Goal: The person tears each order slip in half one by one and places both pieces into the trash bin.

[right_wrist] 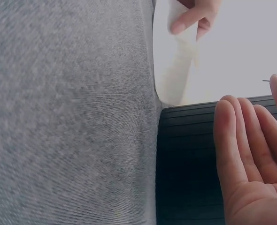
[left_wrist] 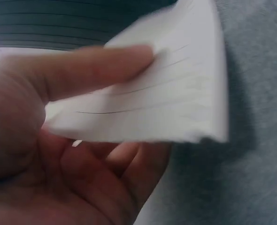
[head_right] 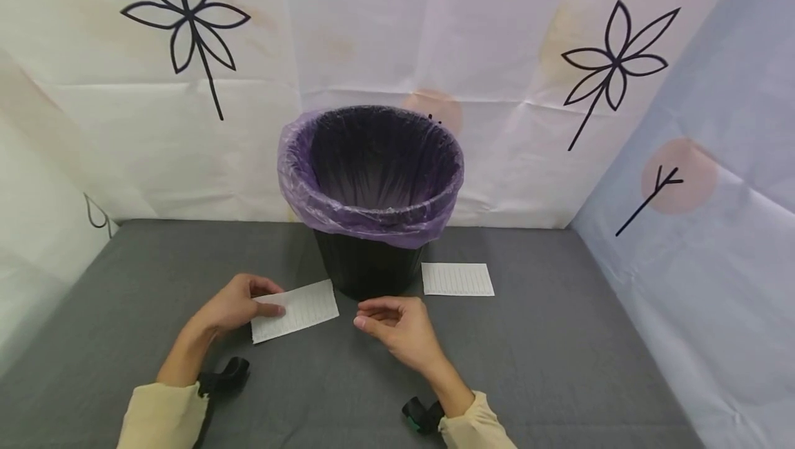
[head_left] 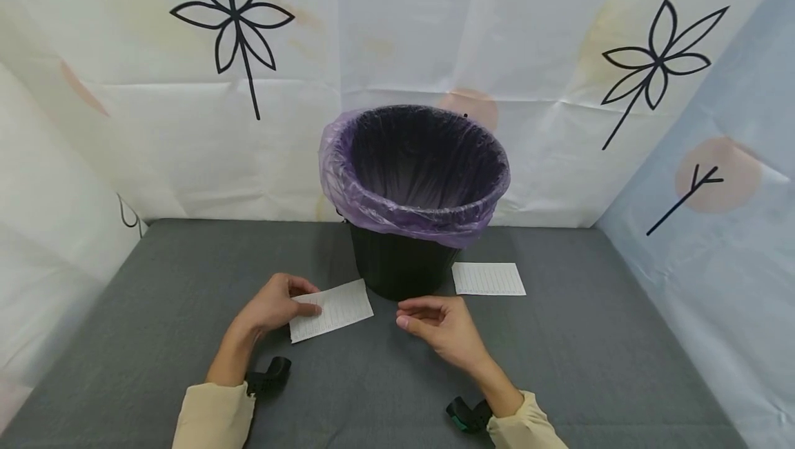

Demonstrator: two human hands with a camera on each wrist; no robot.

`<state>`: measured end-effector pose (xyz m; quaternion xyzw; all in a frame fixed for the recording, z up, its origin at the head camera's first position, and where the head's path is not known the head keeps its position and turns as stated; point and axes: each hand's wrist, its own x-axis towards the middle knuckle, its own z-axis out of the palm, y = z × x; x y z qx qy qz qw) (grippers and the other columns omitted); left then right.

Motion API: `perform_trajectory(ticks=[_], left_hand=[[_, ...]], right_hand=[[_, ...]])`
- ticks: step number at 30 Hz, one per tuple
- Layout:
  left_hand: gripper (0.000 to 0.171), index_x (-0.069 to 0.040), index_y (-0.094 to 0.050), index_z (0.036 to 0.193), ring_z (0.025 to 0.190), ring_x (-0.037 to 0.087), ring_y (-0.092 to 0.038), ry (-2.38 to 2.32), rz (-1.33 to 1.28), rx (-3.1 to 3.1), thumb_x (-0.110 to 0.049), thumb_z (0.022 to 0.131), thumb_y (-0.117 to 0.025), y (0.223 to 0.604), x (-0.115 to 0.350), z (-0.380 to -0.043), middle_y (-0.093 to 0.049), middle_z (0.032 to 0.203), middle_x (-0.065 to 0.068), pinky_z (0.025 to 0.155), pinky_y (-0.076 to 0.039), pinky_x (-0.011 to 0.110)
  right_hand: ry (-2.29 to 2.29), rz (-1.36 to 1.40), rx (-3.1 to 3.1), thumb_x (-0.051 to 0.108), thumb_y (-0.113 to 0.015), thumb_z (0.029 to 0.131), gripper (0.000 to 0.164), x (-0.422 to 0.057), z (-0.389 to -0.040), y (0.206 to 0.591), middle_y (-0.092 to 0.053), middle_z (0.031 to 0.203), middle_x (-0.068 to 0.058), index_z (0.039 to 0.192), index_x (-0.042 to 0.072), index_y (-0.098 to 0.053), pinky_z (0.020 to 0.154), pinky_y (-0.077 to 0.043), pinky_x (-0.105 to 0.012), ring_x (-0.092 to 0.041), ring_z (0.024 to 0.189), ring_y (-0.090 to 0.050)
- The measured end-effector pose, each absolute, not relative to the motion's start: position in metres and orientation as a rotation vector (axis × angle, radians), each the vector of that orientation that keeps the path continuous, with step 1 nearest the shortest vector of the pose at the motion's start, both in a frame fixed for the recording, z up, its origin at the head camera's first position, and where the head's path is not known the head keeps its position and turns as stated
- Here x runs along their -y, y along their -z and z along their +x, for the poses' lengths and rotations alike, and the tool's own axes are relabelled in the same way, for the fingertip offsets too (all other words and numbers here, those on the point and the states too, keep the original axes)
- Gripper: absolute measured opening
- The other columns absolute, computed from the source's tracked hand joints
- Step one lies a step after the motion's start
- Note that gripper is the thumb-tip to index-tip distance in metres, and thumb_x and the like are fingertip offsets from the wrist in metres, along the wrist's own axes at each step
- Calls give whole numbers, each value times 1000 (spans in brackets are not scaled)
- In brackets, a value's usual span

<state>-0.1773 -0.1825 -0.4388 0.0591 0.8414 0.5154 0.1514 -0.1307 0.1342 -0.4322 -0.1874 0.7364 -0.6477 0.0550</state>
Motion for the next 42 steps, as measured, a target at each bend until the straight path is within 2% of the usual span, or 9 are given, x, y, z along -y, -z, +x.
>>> perform_trajectory(ticks=[4,11,16,18,21,26,30,38,42], left_hand=[[15,4,-75,97,72,21,-65,-1457,315,-2355,1,83,-79,433,183,-174,-71,84,8,63,-53,34],[13,2,-76,96,73,20,-64,-1398,602,-2304,-3,85,-80,418,169,-172,-72,84,6,63,-52,29],[11,1,-77,96,70,14,-64,-1421,731,-2288,-3,86,-80,415,143,-168,-73,83,3,61,-53,26],[11,0,-78,96,69,11,-63,-1434,757,-2281,-3,86,-80,415,133,-166,-73,83,2,61,-52,26],[11,0,-78,96,69,10,-62,-1460,772,-2263,-3,86,-80,418,120,-161,-73,84,1,61,-52,25],[11,-1,-78,97,75,12,-67,-1576,775,-2265,-8,89,-79,428,100,-158,-74,89,4,68,-55,26],[11,-3,-80,97,82,15,-70,-1675,726,-2326,-12,93,-76,436,88,-156,-76,93,5,73,-56,28],[10,-9,-81,94,84,16,-69,-1722,619,-2376,-17,93,-76,442,78,-151,-76,93,1,73,-55,29],[10,-9,-82,93,86,18,-69,-1769,588,-2385,-17,92,-77,445,74,-150,-76,91,0,76,-54,30]], right_hand=[[1944,-556,-2272,3,-76,90,31,-134,-132,436,-71,106,-28,114,-17,-67,79,-59,-28,-19,91,-74],[1932,-494,-2253,4,-79,87,40,-133,-131,436,-69,113,-27,121,-13,-66,84,-58,-29,-29,98,-72],[1919,-489,-2221,5,-79,88,41,-131,-130,436,-70,109,-24,122,-13,-65,76,-58,-25,-18,91,-73],[1898,-520,-2267,6,-79,88,37,-131,-130,437,-73,105,-20,119,-11,-68,67,-53,-19,-8,79,-68],[1857,-587,-2373,8,-80,88,27,-132,-131,438,-75,100,-13,111,-6,-74,66,-51,-19,-4,78,-63],[1818,-609,-2504,11,-80,88,11,-135,-133,442,-77,93,-4,97,4,-80,73,-55,-26,-12,84,-68],[1803,-592,-2543,11,-80,88,10,-140,-136,444,-77,92,-2,96,5,-81,77,-55,-28,-15,87,-70],[1772,-583,-2590,11,-80,89,9,-146,-139,443,-77,94,0,96,8,-81,83,-56,-36,-17,93,-70],[1778,-595,-2576,12,-79,89,8,-146,-140,444,-77,94,0,96,7,-81,83,-56,-34,-16,93,-70]])
